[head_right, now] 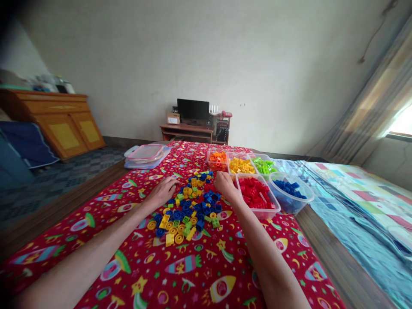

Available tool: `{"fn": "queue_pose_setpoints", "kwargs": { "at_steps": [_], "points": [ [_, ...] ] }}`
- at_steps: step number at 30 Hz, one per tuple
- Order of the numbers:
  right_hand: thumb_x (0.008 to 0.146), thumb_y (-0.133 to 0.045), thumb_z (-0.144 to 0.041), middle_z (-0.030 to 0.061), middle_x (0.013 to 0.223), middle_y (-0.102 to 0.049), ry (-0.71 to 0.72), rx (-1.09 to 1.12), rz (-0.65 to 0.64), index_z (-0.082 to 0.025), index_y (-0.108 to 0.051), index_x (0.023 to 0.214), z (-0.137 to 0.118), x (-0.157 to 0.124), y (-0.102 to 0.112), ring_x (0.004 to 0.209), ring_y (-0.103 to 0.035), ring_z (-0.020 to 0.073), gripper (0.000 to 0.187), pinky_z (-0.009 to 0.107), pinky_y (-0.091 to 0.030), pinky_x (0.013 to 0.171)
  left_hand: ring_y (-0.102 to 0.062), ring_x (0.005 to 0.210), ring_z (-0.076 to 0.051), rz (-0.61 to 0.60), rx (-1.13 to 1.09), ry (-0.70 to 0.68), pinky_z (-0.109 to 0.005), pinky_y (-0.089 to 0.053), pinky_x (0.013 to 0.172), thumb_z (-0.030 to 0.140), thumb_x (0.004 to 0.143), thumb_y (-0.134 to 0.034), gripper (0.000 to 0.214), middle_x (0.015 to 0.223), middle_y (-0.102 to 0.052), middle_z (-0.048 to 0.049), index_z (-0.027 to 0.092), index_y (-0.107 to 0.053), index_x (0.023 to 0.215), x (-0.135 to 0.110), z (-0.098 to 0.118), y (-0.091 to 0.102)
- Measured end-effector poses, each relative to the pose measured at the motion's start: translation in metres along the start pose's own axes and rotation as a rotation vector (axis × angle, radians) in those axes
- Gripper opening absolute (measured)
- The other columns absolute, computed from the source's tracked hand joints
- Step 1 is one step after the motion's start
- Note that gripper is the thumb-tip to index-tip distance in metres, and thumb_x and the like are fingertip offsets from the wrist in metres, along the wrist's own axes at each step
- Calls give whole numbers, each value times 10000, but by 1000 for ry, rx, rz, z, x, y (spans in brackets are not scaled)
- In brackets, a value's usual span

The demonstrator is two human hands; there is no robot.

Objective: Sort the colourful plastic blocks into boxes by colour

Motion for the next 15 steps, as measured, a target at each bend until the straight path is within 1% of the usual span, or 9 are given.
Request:
{"fn": "queue_pose_setpoints", "kwargs": {
  "at_steps": [2, 4, 6, 7, 10, 12, 15],
  "points": [
    [812, -390, -50, 156, 1023, -652, -41, -6, -15, -113, -638, 1033, -4, -1, -8, 998, -559, 236, 338, 338, -412, 877, -587, 951, -218, -3, 5, 3, -358, -502, 891, 136, 867, -398, 289, 1014, -616, -96, 153, -651, 1006, 0, 0, 0],
    [807, -399, -57, 177, 1109, -630, -100, -3, -41, -102, -613, 1113, -8, 0, -13, 1075, -538, 259, 375, 362, -415, 907, -589, 947, -218, 0, 4, 2, -359, -502, 893, 131, 863, -398, 290, 1011, -615, -96, 153, -650, 1006, 0, 0, 0],
    [808, -404, -66, 191, 1157, -614, -122, 9, -77, -88, -602, 1151, -10, 0, -17, 1108, -534, 266, 396, 358, -418, 919, -589, 943, -215, 8, 1, -5, -357, -501, 896, 124, 856, -402, 286, 1000, -613, -91, 158, -650, 994, 0, 0, 0],
    [807, -405, -65, 190, 1166, -614, -110, 17, -92, -84, -605, 1155, -11, 0, -18, 1110, -540, 261, 402, 346, -416, 925, -589, 939, -212, 13, -1, -9, -354, -501, 895, 122, 852, -405, 283, 993, -611, -88, 160, -649, 989, 0, -1, -1],
    [786, -411, -44, 161, 1137, -650, -76, 67, -101, -91, -626, 1156, -13, 1, -18, 1079, -577, 231, 430, 292, -414, 919, -588, 928, -204, 23, -6, -13, -345, -504, 886, 117, 843, -414, 275, 983, -608, -79, 168, -647, 980, 0, -2, -3],
    [779, -414, -33, 134, 1085, -685, -57, 114, -99, -109, -649, 1144, -14, 2, -14, 1029, -610, 206, 440, 250, -424, 877, -587, 928, -201, 25, -6, -8, -341, -505, 883, 113, 836, -421, 269, 989, -607, -75, 173, -645, 972, 0, -3, -4],
    [817, -439, -86, 101, 954, -725, 12, 173, -145, -139, -721, 991, -18, 3, -7, 894, -651, 184, 336, 220, -435, 774, -583, 940, -201, 33, -13, -7, -344, -499, 892, 104, 831, -422, 270, 999, -605, -75, 174, -642, 971, 0, -4, -6]
  ]
}}
Point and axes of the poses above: each hand's wrist, its own x-axis towards the middle knuckle, its own y-axis out of the back of the hand, z = x × y, the point moved 2 cm from there along x, towards the middle knuckle
